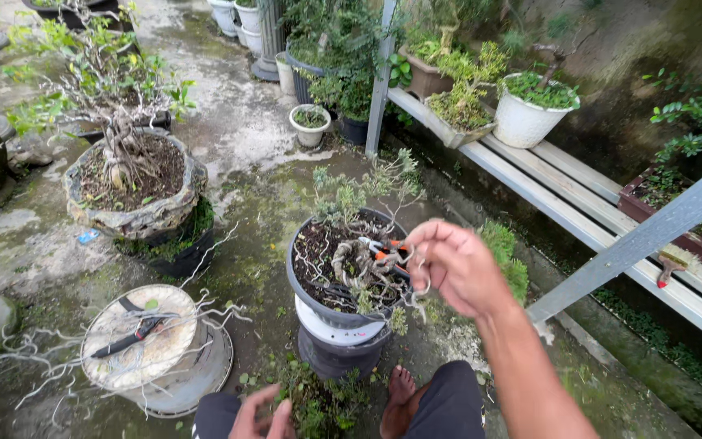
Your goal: The person wraps aluminum wire around the branches of a small bonsai tree to shape them. They use wire cutters to trim the wire and their hands to bend and secure the branches in place.
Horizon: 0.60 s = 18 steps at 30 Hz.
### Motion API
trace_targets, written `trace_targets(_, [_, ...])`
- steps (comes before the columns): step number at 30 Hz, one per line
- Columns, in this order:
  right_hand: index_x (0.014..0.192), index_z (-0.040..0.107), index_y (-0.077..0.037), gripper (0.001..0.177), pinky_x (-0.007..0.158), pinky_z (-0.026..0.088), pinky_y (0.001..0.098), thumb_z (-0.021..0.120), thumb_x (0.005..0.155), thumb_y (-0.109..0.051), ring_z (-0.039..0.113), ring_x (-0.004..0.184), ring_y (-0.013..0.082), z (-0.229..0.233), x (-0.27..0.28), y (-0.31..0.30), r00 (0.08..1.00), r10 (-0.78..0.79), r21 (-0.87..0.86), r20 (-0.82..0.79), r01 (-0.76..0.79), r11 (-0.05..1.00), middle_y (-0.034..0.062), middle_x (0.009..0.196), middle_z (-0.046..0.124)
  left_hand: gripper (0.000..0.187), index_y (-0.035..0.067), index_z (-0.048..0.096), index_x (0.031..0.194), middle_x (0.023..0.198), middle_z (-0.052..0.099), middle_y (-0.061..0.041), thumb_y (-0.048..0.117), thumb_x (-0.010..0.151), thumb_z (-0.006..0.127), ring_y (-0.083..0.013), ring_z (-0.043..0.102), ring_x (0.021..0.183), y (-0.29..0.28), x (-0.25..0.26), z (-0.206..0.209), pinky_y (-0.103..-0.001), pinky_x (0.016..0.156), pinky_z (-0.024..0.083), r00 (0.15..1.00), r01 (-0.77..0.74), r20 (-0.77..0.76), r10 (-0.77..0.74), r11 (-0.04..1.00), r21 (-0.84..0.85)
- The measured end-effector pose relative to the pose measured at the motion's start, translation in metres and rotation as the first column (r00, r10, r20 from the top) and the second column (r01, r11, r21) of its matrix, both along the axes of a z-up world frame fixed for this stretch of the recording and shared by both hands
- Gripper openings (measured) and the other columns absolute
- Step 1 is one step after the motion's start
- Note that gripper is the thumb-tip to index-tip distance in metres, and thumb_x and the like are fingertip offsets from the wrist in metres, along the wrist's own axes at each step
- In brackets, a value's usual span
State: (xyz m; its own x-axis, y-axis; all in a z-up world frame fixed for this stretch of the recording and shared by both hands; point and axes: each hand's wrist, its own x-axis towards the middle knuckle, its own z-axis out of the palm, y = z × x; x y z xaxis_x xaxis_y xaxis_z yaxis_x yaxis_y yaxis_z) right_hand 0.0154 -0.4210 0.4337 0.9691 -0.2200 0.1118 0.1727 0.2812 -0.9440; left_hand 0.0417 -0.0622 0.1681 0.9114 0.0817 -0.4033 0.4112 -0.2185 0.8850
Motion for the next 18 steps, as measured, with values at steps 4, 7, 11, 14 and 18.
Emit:
trace_targets(4, [0.103,0.067,0.004,0.014,0.049,0.054,0.0356,0.054,0.099,0.009,0.069,0.051,0.0284,-0.060,-0.039,0.056,0.987,0.057,0.091,-0.149,-0.043,0.995,0.0182,0.062,0.065,0.053,0.018,0.070,0.138,0.145,0.071,-0.005,0.030,0.088,0.078,-0.0174,0.082,0.102,-0.043,-0.029,0.151,-0.028,0.072,0.059,0.789,0.442,0.472,-0.393,0.897,0.009])
trace_targets(7, [0.105,0.066,0.003,0.008,0.052,0.055,0.0366,0.059,0.101,0.001,0.068,0.050,0.0294,-0.090,-0.063,0.078,0.977,0.048,0.159,-0.206,-0.015,0.987,0.0203,0.059,0.064,0.038,0.010,0.071,0.128,0.126,0.075,-0.010,0.023,0.093,0.076,-0.0223,0.077,0.107,-0.068,-0.036,0.173,-0.035,0.095,0.062,0.522,0.550,0.733,-0.435,0.829,0.100])
trace_targets(11, [0.107,0.069,0.006,0.013,0.049,0.062,0.0398,0.064,0.100,-0.004,0.069,0.049,0.0251,-0.094,-0.097,0.089,0.961,-0.052,0.047,-0.272,0.067,0.997,0.0150,0.065,0.061,0.008,0.008,0.075,0.102,0.098,0.078,-0.009,0.014,0.097,0.073,-0.0254,0.078,0.097,-0.084,-0.049,0.170,-0.036,0.088,0.061,0.365,0.539,0.827,-0.429,0.821,0.188])
trace_targets(14, [0.118,0.072,0.005,0.027,0.056,0.059,0.0293,0.063,0.103,-0.017,0.076,0.055,0.0249,-0.081,-0.116,0.095,0.977,-0.063,-0.043,-0.203,0.056,0.998,0.0133,0.084,0.070,0.007,0.000,0.068,0.097,0.096,0.075,-0.012,0.006,0.097,0.072,-0.0321,0.077,0.096,-0.086,-0.055,0.180,-0.045,0.094,0.065,0.159,0.498,0.877,-0.454,0.804,0.325])
trace_targets(18, [0.116,0.073,0.007,0.027,0.051,0.058,0.0329,0.068,0.101,-0.015,0.072,0.053,0.0231,-0.114,-0.142,0.093,0.977,0.085,0.085,-0.195,-0.069,0.994,0.0140,0.090,0.076,0.009,-0.001,0.068,0.102,0.107,0.077,-0.017,0.007,0.099,0.069,-0.0347,0.076,0.113,-0.074,-0.063,0.172,-0.045,0.094,0.063,0.026,0.524,0.822,-0.568,0.708,0.473])
